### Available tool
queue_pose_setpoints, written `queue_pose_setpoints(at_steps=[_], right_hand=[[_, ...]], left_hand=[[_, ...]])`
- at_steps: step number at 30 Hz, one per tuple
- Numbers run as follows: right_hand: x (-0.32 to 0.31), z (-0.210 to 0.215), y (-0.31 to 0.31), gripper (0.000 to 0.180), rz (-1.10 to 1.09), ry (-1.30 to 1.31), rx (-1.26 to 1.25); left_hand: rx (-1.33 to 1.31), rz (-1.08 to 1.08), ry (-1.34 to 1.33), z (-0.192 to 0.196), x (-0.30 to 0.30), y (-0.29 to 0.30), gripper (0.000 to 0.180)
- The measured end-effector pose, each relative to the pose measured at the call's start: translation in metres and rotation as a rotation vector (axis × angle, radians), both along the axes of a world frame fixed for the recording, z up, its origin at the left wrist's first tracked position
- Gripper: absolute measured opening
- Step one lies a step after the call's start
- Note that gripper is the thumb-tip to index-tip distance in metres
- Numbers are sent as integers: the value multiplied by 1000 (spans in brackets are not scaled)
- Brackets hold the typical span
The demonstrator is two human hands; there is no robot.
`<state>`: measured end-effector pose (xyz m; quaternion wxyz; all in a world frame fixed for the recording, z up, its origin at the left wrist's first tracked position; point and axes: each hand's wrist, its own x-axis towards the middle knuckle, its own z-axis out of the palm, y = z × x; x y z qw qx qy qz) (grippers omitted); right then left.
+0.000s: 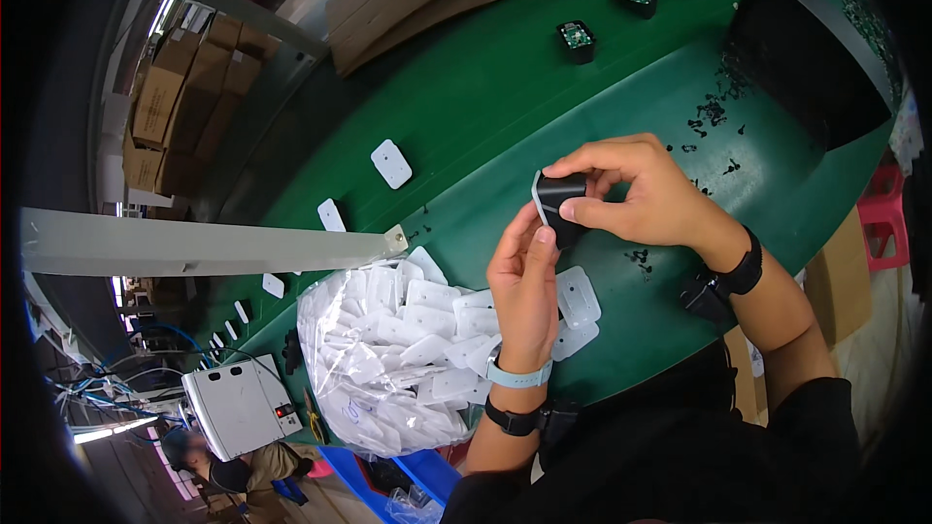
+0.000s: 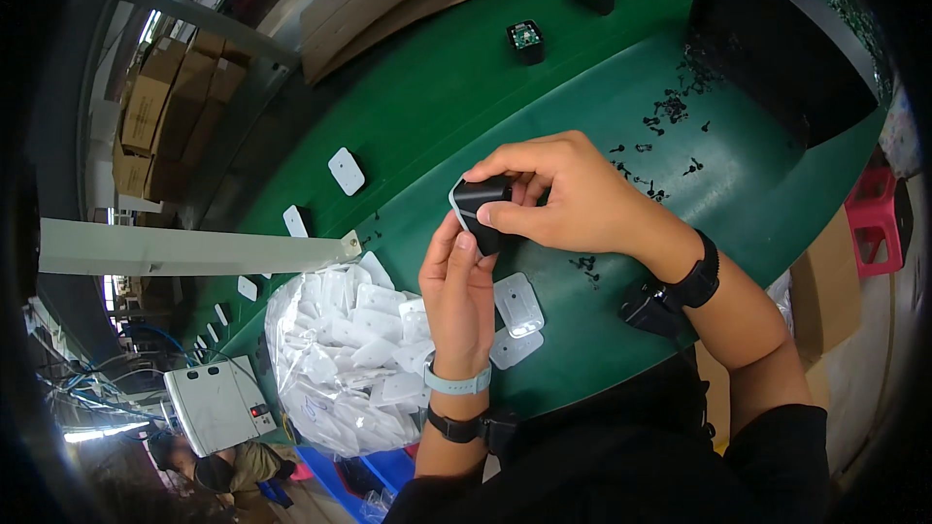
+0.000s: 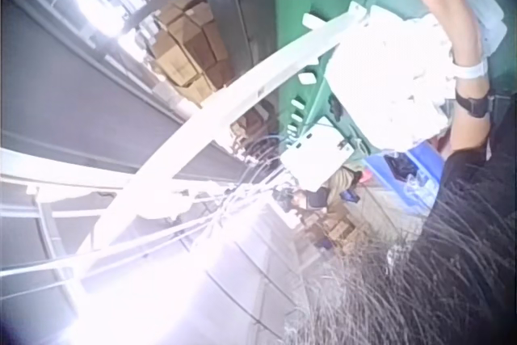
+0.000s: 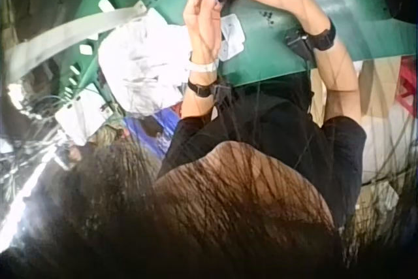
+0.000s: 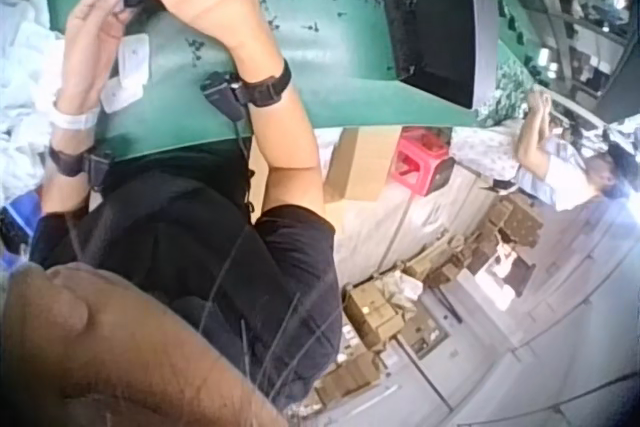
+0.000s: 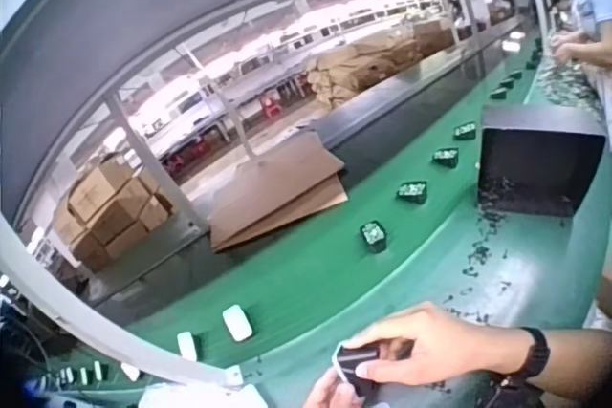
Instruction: The person assembles small electronic devices by inserting circuit boards into white plastic casings. They pick up a casing, insert a board, and secure it with small black screws using their fingers. The process is repeated for multiple units on a green workbench.
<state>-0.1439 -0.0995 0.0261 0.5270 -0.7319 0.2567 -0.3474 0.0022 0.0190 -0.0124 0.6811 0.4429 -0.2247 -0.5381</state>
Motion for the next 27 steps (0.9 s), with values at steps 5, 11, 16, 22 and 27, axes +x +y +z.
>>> queue_pose_setpoints(at_steps=[5,11,16,22,27], right_hand=[[0,0,-1,31,34,-39,-46],[2,-8,-3,35,108,-95,-59],[6,-14,2,34,76,-153,-77],[6,-7,5,35,52,-115,-294],[5,-4,6,36,44,-137,-355]], left_hand=[[-30,3,-45,-7,3,3,37],[-120,37,-217,-6,6,3,36],[-172,68,-367,-1,6,4,34],[-314,108,-402,-7,5,3,35],[-314,119,-448,-10,5,5,38]])
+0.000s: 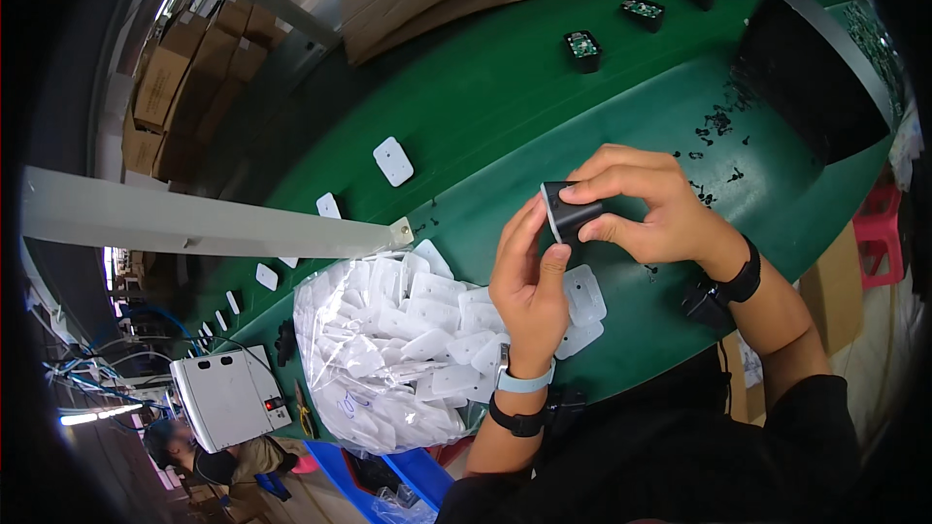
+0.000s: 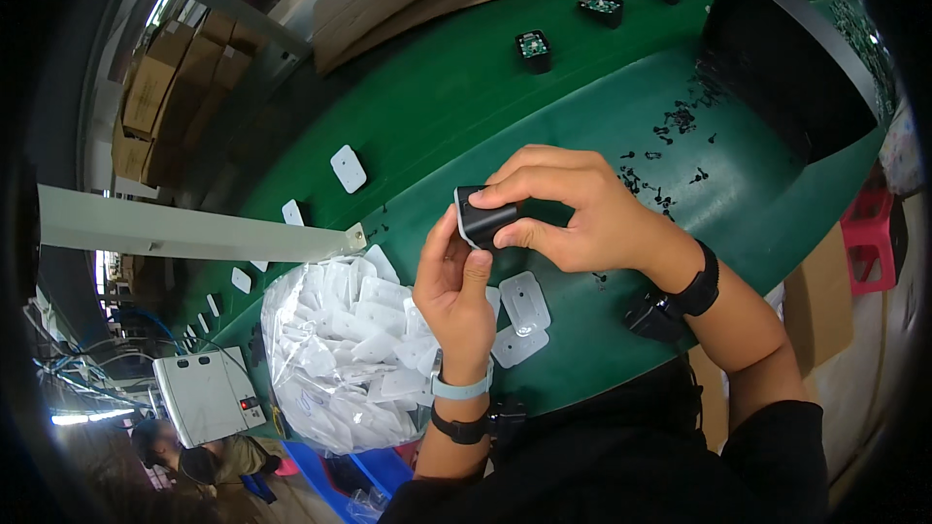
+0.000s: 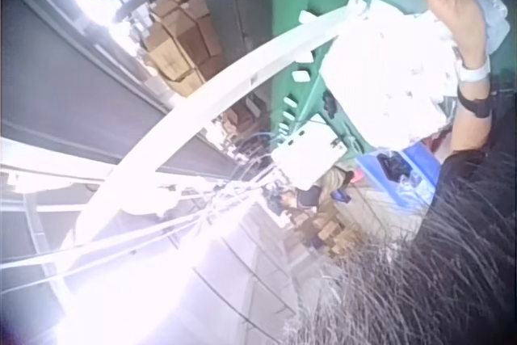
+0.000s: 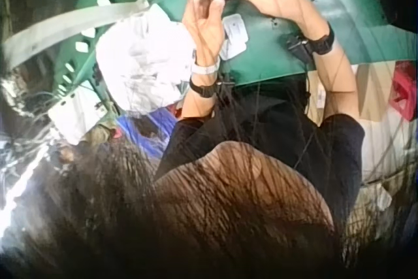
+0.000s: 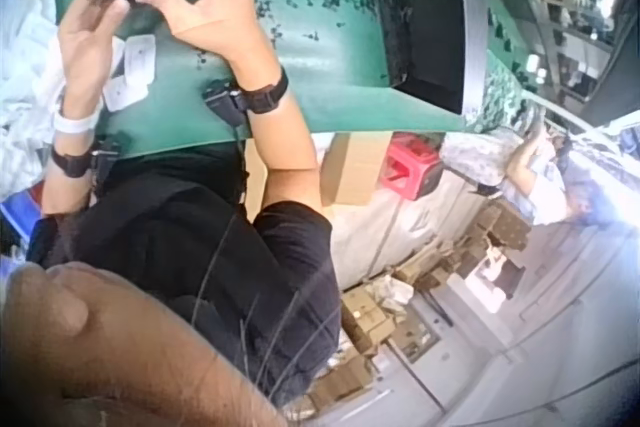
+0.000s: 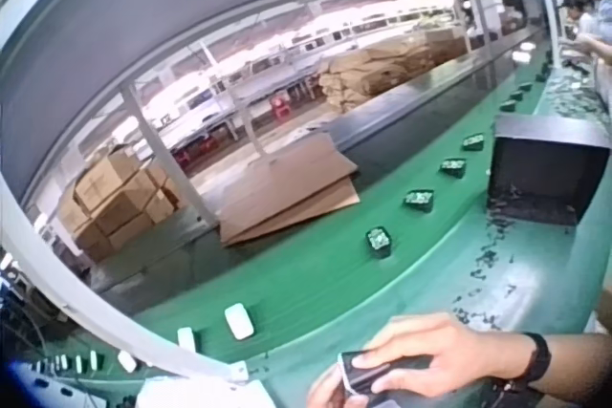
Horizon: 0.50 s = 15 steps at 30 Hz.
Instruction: The person assembles small electronic devices by inserting circuit boards into white plastic casings. They pick up a casing, insert a board, and secure it with small black screws using their fingers. The process is repeated for multiple units on a green workbench.
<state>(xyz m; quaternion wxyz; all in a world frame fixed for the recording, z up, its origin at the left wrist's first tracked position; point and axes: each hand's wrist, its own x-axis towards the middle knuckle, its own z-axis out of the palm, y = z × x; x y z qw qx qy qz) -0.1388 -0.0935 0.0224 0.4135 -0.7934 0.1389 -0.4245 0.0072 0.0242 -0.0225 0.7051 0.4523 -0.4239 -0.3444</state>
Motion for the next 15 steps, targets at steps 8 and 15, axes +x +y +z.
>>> queue_pose_setpoints(at_steps=[8,15], right_hand=[[-2,-1,0,34,40,-2,63],[0,-10,-2,28,100,18,219]], left_hand=[[-41,5,-24,-4,0,0,40],[-24,160,-184,-1,-4,0,40]])
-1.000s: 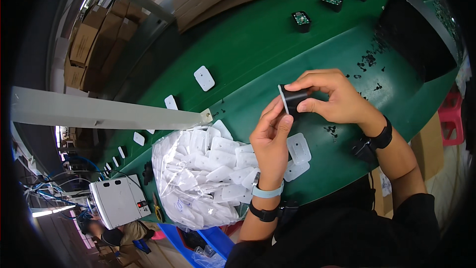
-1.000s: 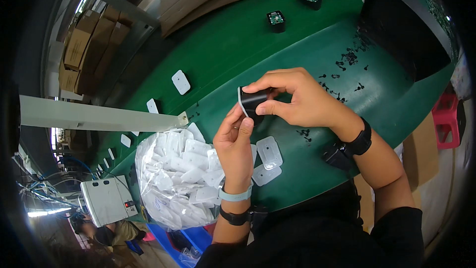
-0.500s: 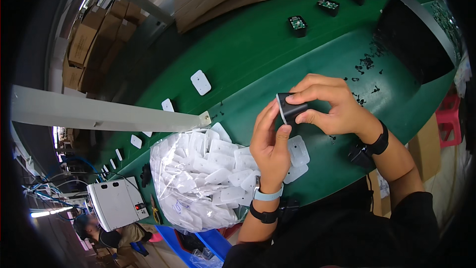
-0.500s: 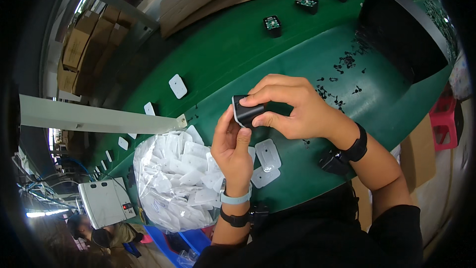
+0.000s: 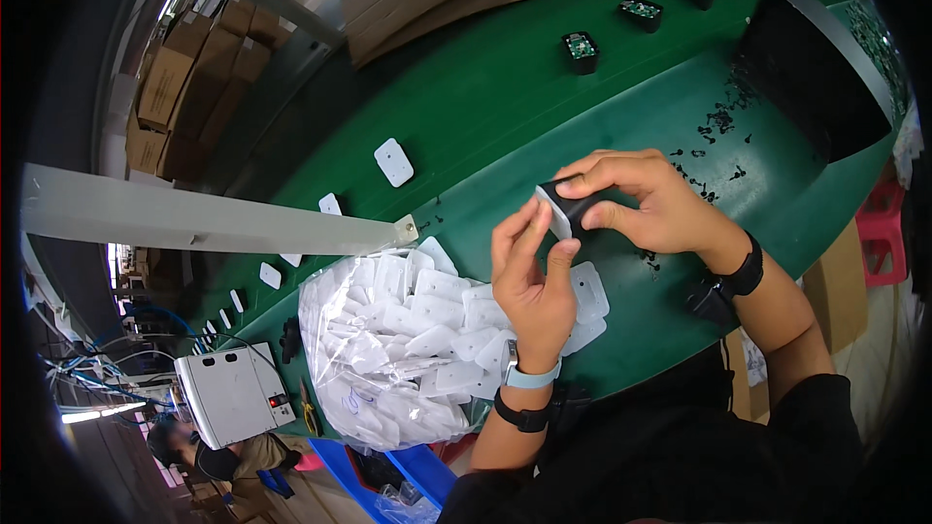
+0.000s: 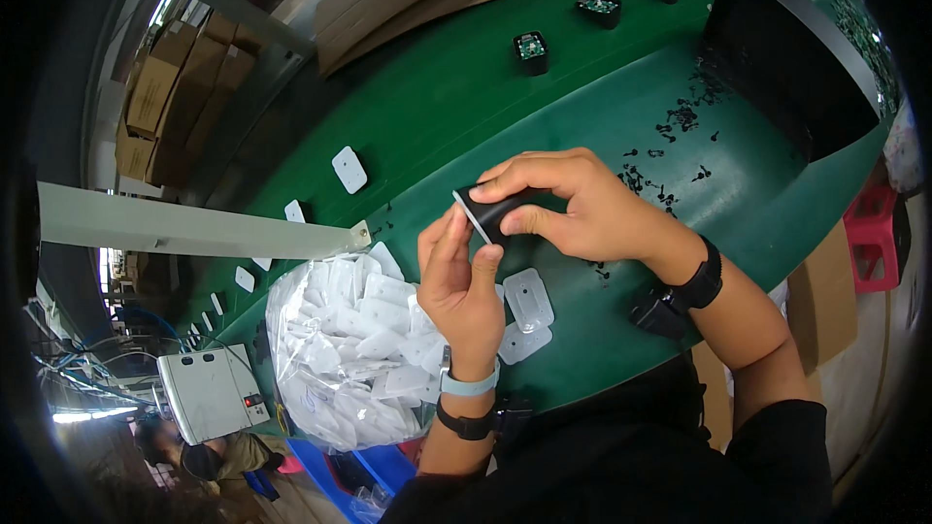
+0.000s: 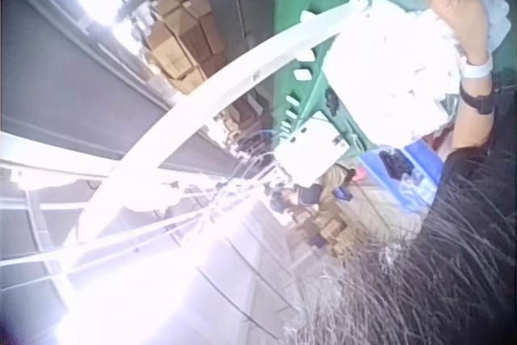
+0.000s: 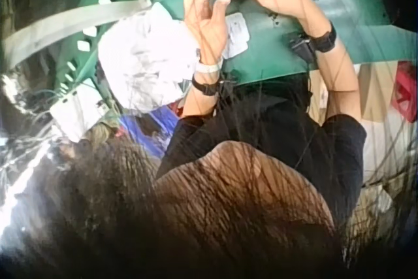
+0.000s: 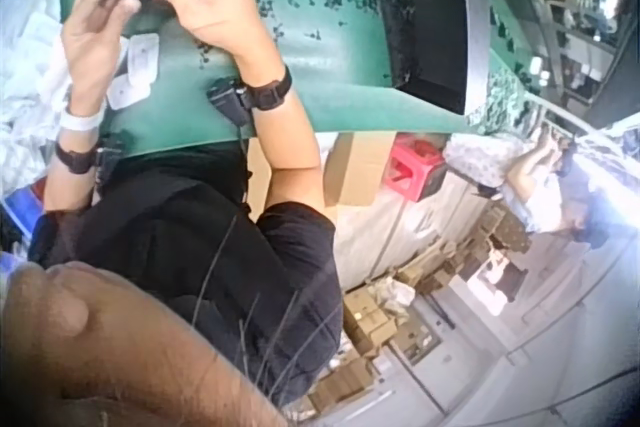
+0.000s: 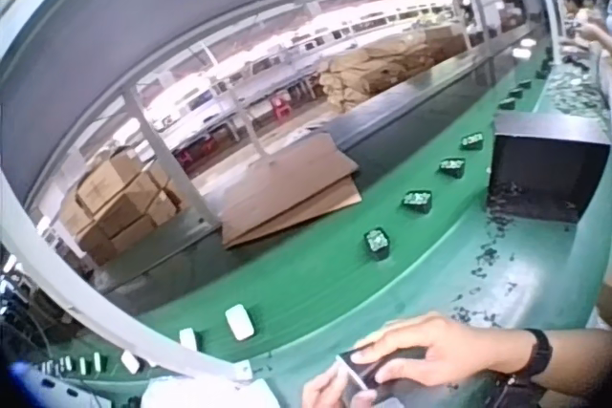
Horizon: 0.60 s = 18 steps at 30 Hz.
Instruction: The person assembles small electronic devices by inserting circuit boards into white plastic casings. They pick up a casing, insert a board, and secure it with small black screws using their fingers. The process is repeated for multiple units on a green workbench.
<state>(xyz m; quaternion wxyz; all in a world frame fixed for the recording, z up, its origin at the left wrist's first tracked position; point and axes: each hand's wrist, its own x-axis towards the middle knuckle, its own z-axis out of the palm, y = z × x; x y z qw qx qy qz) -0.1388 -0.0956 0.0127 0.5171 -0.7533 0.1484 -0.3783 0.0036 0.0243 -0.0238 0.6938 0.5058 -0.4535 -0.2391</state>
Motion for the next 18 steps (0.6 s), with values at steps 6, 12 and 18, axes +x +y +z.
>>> queue_pose_setpoints(at_steps=[6,12,18], right_hand=[[16,-6,25,36,-65,-61,207],[24,-15,28,38,-35,-181,338],[16,-10,18,39,81,-229,409]], left_hand=[[39,204,-333,8,-2,-1,49],[-58,175,-280,5,-2,-5,47],[152,-62,288,25,2,-5,27]])
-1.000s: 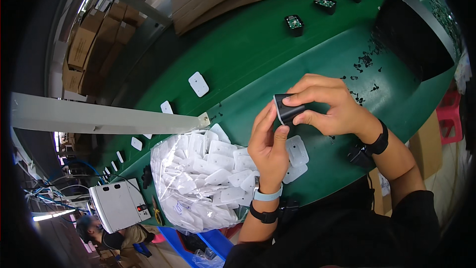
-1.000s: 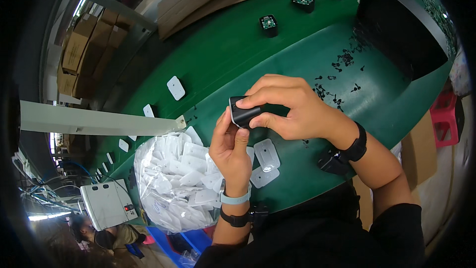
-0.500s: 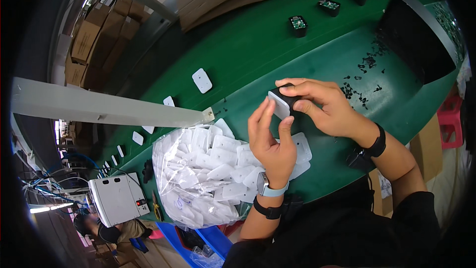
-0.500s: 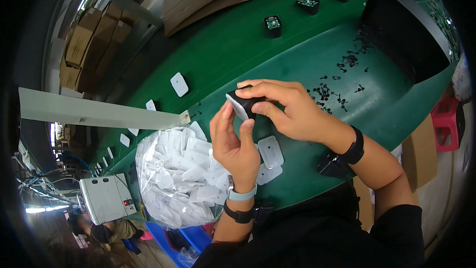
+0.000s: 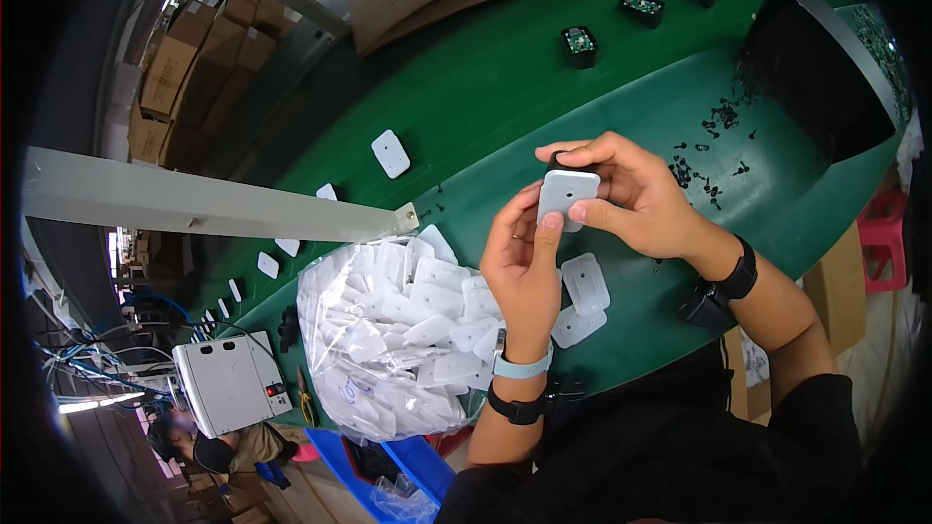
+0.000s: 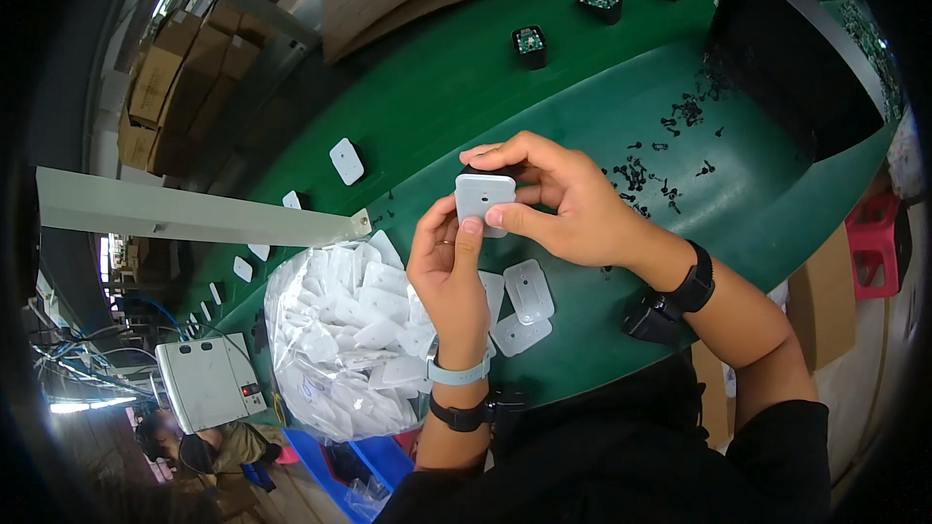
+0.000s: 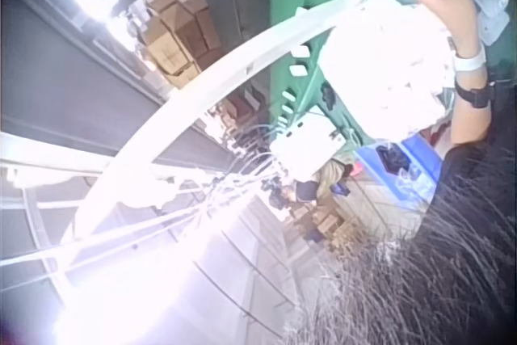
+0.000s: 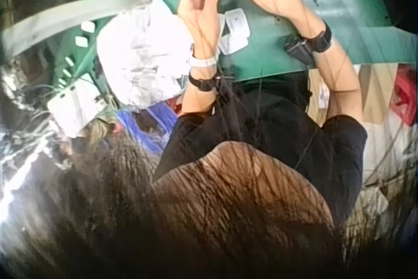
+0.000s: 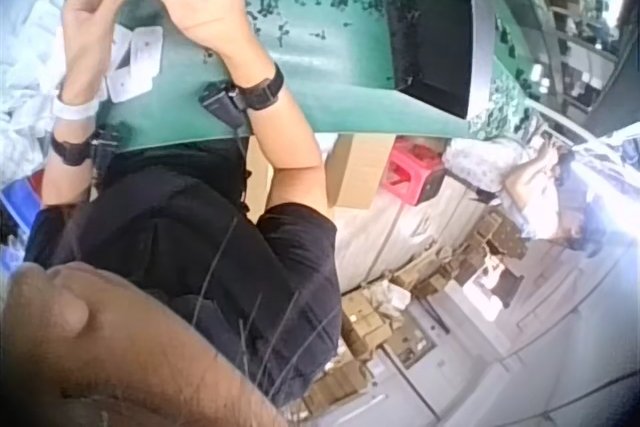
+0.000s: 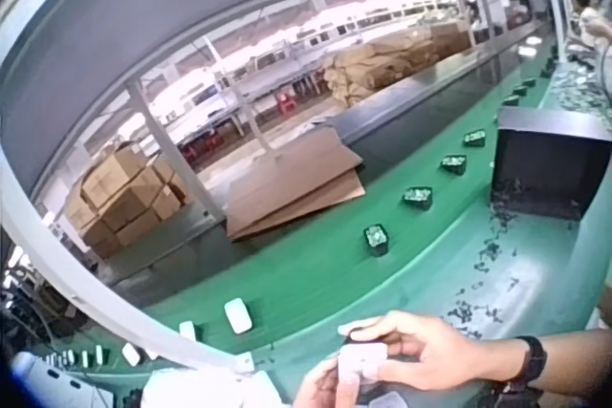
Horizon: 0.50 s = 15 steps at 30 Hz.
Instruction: The person assembles small electronic devices by inserting circuit boards into white plastic casings. They pick up a casing, insert a board, and secure it with small black screws using their fingers. The process is repeated for multiple units on a green workbench.
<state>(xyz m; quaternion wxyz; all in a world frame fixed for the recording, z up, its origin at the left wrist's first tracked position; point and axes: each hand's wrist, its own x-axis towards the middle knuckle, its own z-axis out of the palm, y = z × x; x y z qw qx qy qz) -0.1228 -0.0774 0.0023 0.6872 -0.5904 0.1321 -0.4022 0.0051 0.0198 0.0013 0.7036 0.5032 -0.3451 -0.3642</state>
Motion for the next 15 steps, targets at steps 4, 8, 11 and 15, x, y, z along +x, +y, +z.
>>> queue_pose_setpoints(at_steps=[4,8,11,15], right_hand=[[-5,4,-3,42,35,159,10],[-4,5,-4,42,63,195,72],[-4,-3,-9,42,67,118,50],[-4,1,-11,44,115,117,116]], left_hand=[[62,-27,72,-8,9,3,27],[33,-24,180,-13,13,5,25],[34,-75,328,-11,13,3,25],[80,-170,536,-13,20,3,29]])
